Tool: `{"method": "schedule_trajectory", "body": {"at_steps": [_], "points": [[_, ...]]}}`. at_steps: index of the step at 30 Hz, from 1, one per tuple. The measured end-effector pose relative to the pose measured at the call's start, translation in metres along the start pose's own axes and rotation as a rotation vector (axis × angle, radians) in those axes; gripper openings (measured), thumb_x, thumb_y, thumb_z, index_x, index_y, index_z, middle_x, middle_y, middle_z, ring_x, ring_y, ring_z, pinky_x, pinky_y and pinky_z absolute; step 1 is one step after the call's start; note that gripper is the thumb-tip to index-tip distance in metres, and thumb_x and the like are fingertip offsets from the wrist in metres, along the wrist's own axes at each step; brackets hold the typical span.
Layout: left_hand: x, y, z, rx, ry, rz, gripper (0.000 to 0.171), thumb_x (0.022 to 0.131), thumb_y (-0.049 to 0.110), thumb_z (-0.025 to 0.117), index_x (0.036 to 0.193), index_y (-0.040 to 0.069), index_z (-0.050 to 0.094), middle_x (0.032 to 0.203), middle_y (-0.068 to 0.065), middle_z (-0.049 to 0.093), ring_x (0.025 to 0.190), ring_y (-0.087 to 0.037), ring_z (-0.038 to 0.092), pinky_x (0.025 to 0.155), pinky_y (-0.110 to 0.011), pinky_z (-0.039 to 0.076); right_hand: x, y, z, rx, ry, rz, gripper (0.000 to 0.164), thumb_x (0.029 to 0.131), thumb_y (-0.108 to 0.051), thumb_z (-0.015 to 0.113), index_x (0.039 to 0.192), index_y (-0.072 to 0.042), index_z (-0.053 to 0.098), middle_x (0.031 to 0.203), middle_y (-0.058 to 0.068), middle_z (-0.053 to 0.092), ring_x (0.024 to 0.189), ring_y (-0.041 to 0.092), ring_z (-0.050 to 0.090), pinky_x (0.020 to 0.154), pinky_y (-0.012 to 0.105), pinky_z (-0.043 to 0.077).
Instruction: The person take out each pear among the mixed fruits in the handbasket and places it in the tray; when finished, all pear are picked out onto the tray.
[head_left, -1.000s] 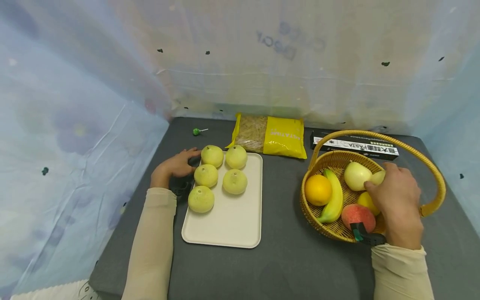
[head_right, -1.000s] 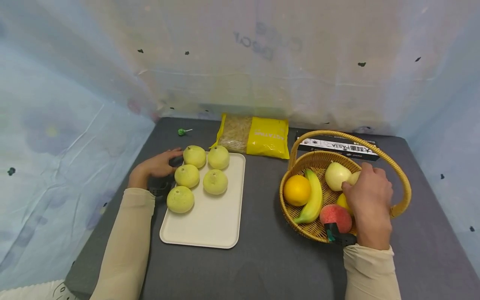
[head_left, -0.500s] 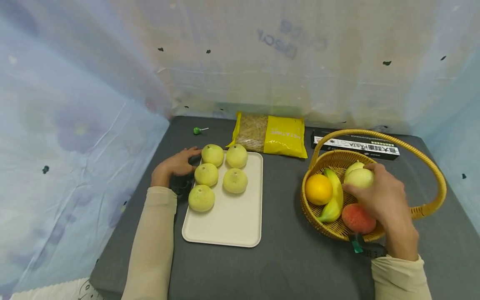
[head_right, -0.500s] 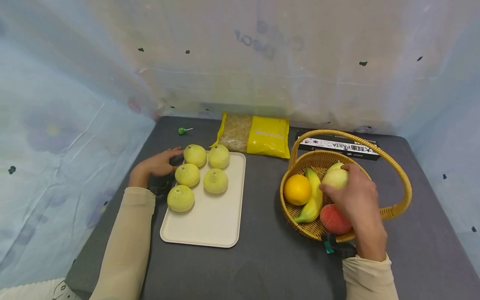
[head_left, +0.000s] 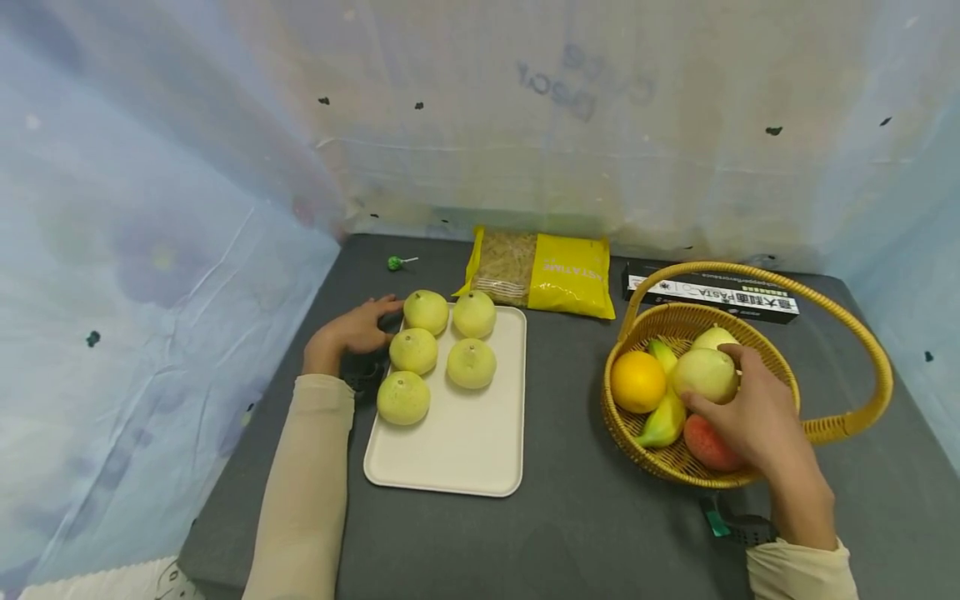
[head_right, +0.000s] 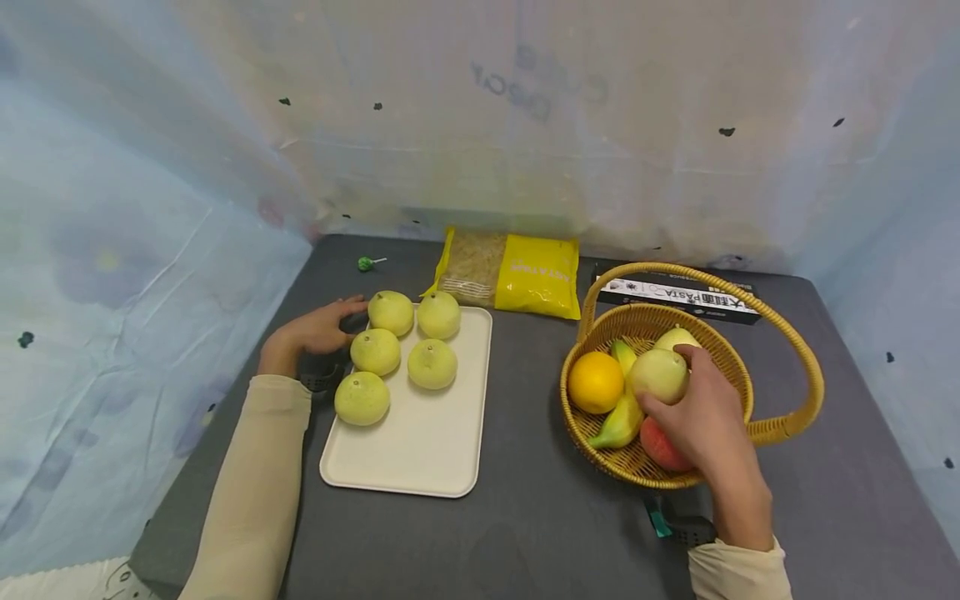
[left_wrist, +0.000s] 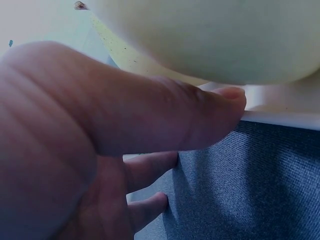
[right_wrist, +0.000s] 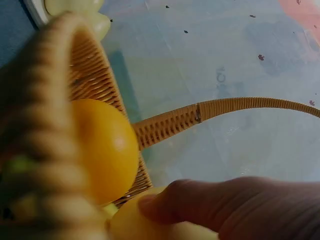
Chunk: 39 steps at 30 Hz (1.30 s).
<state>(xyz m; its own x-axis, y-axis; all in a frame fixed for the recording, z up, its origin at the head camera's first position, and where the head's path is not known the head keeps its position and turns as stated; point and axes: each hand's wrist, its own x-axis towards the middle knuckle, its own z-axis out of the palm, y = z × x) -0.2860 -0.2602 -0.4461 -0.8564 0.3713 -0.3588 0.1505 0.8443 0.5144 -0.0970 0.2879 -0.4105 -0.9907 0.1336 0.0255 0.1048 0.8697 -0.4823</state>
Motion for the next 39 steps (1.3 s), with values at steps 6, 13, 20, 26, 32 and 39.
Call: {"method": "schedule_trajectory", "body": {"at_steps": [6,13,20,26,32,39], "points": [[0.0,0.0,0.0,0.0,-0.003,0.006,0.074,0.105,0.011,0.063,0.173,0.01,0.034,0.183,-0.023,0.012,0.167,-0.056,0.0,0.13,-0.078,0.01,-0.01,0.002,0.002,0.082,0.108,-0.043,0.089,0.093,-0.042,0.088,0.164,-0.006,0.048,0.144,0.033,0.062,0.108,0.052,0.07,0.073,0.031,0.053],[-0.001,-0.001,0.0,0.005,-0.006,0.007,0.074,0.105,0.011,0.062,0.173,0.009,0.033,0.183,-0.024,0.012,0.167,-0.057,0.0,0.13,-0.078,0.011,-0.016,-0.014,-0.001,0.286,0.205,-0.174,0.083,0.089,-0.021,0.094,0.163,-0.017,0.055,0.15,0.021,0.062,0.123,0.014,0.068,0.086,-0.005,0.043],[-0.001,0.0,0.0,0.004,-0.008,0.002,0.074,0.106,0.011,0.062,0.174,0.01,0.032,0.183,-0.023,0.011,0.167,-0.056,-0.001,0.13,-0.078,0.01,-0.019,-0.047,0.009,0.509,0.133,-0.418,0.085,0.078,0.01,0.092,0.154,-0.009,0.059,0.143,0.005,0.064,0.128,-0.005,0.062,0.1,0.006,0.052],[0.0,0.0,0.001,-0.003,-0.003,0.006,0.075,0.105,0.012,0.063,0.174,0.011,0.033,0.184,-0.023,0.012,0.167,-0.056,0.0,0.13,-0.078,0.01,-0.017,-0.076,0.028,0.551,-0.022,-0.508,0.082,0.082,0.003,0.094,0.154,-0.018,0.061,0.144,0.001,0.067,0.119,0.005,0.068,0.103,0.012,0.055],[0.001,-0.001,0.001,0.002,-0.005,0.007,0.075,0.106,0.012,0.063,0.174,0.011,0.032,0.183,-0.023,0.012,0.167,-0.056,0.0,0.131,-0.078,0.01,-0.01,-0.102,0.052,0.58,-0.154,-0.595,0.078,0.085,-0.009,0.096,0.154,-0.017,0.061,0.146,0.001,0.067,0.12,0.012,0.069,0.105,0.019,0.058],[-0.001,0.0,0.0,0.0,0.002,0.021,0.075,0.105,0.012,0.063,0.173,0.009,0.034,0.183,-0.024,0.012,0.167,-0.058,0.0,0.13,-0.078,0.01,-0.001,-0.124,0.086,0.621,-0.254,-0.668,0.073,0.087,-0.013,0.094,0.153,-0.014,0.061,0.146,0.005,0.067,0.125,0.018,0.068,0.106,0.029,0.06]]}}
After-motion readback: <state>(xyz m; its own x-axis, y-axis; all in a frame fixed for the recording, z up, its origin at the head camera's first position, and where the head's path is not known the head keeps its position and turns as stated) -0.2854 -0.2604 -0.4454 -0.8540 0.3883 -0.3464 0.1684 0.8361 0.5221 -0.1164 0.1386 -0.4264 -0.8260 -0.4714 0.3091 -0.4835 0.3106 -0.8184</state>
